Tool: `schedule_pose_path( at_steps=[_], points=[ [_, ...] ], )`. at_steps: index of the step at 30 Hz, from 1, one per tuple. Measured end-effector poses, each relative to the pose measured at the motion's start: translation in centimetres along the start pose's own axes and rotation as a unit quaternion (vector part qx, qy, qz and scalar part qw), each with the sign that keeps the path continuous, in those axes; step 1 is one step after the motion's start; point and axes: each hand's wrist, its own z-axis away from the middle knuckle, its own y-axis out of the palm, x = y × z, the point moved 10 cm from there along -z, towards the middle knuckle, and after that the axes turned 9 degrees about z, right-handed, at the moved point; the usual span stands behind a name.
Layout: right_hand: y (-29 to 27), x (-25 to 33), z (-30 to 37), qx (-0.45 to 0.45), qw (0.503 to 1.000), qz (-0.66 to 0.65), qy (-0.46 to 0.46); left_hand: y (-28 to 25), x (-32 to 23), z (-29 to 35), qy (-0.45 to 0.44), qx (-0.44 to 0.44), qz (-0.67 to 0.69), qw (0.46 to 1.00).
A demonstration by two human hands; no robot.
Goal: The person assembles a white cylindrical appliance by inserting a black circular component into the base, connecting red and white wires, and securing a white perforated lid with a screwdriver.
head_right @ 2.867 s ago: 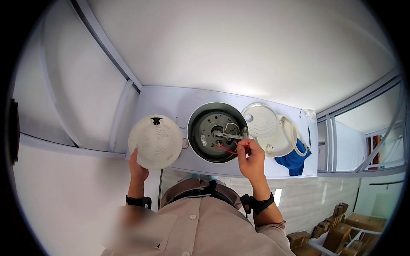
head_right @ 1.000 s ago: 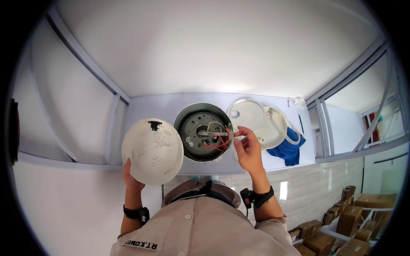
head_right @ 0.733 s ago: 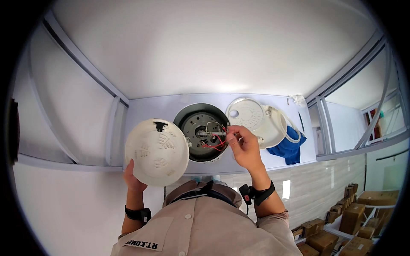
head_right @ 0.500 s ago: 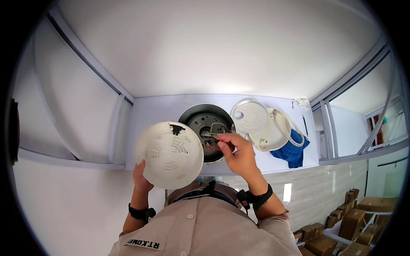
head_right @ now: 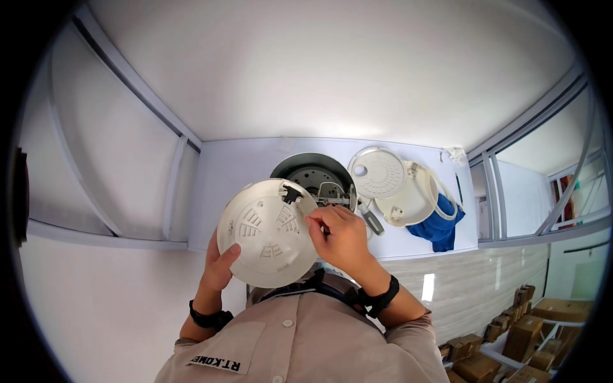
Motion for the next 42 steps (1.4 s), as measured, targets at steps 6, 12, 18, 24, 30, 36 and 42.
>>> schedule_pose_path(
  at_steps=[6, 12, 18, 24, 30, 36, 42],
  points=[
    [0.5, 1.6, -1.0, -0.043, 0.995, 0.062, -0.064, 3.3, -3.5, 0.3, 0.029, 0.036, -0.099, 0.994],
    [1.9, 0.7, -1.3, -0.036, 0.998, 0.042, -0.032, 4.2, -4.9, 0.1, 0.044, 0.060, -0.155, 0.985],
    [2.0, 0.2, -1.5, -0.048, 0.998, 0.026, -0.008, 4.4, -5.5, 0.0, 0.061, 0.076, -0.180, 0.979],
    [2.0, 0.2, -1.4, -0.059, 0.998, 0.017, -0.010, 4.4, -5.5, -0.2, 0.068, 0.082, -0.180, 0.978],
    [2.6, -0.4, -1.4, -0.031, 0.999, -0.005, 0.032, 4.5, -5.7, -0.1, 0.062, 0.079, -0.186, 0.977],
    [3.1, -1.8, -1.0, -0.014, 0.995, -0.064, 0.079, 3.4, -4.9, -0.1, 0.020, 0.052, -0.175, 0.983],
    [2.9, -1.4, -0.9, -0.026, 0.998, -0.041, 0.046, 1.7, -2.7, 0.1, -0.003, 0.012, -0.071, 0.997]
  ],
)
